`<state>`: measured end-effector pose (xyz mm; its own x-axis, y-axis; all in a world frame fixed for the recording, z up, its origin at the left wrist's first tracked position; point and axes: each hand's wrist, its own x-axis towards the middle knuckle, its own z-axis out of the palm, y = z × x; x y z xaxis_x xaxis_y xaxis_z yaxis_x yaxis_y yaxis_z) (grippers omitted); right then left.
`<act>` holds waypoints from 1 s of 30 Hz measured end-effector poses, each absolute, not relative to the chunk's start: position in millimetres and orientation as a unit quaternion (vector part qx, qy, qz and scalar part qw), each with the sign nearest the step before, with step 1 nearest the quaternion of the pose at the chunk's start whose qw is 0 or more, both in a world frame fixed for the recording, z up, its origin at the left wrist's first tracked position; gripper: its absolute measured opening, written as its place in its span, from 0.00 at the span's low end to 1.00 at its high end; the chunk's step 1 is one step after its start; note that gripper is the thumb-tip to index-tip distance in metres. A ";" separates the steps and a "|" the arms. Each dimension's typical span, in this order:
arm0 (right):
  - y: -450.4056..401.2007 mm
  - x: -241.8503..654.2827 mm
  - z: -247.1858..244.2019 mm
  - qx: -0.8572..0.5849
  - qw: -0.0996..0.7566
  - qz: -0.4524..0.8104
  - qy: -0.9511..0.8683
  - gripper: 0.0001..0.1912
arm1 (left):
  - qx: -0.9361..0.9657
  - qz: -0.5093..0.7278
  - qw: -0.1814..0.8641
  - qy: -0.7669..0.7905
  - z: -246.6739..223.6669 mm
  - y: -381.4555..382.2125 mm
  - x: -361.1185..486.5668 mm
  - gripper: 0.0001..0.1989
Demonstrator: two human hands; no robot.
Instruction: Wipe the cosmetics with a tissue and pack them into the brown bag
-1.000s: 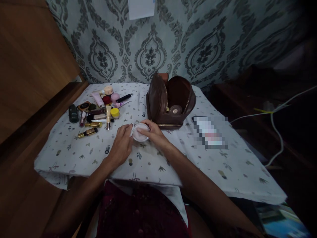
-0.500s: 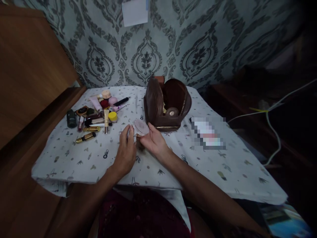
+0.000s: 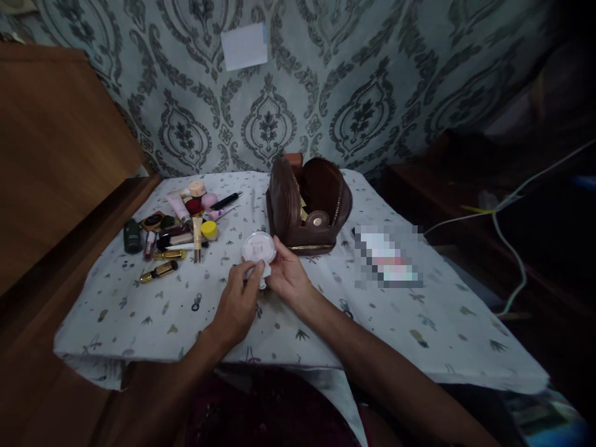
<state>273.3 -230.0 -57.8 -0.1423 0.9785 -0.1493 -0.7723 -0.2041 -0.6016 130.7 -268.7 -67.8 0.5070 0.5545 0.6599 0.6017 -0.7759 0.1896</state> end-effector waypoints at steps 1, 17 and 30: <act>-231.4 271.7 -58.4 -0.268 0.605 0.725 -0.194 0.17 | -0.866 -0.366 0.032 -0.339 -67.0 -268.1 130.9 0.27; -243.8 264.6 -50.1 -0.241 0.563 0.717 -0.334 0.35 | -0.805 -0.396 -0.125 -0.424 -41.0 -225.8 106.2 0.18; -246.4 280.8 -30.6 -0.387 0.586 0.465 -0.539 0.11 | -0.716 -0.379 -0.373 -0.453 -44.8 -208.2 98.8 0.23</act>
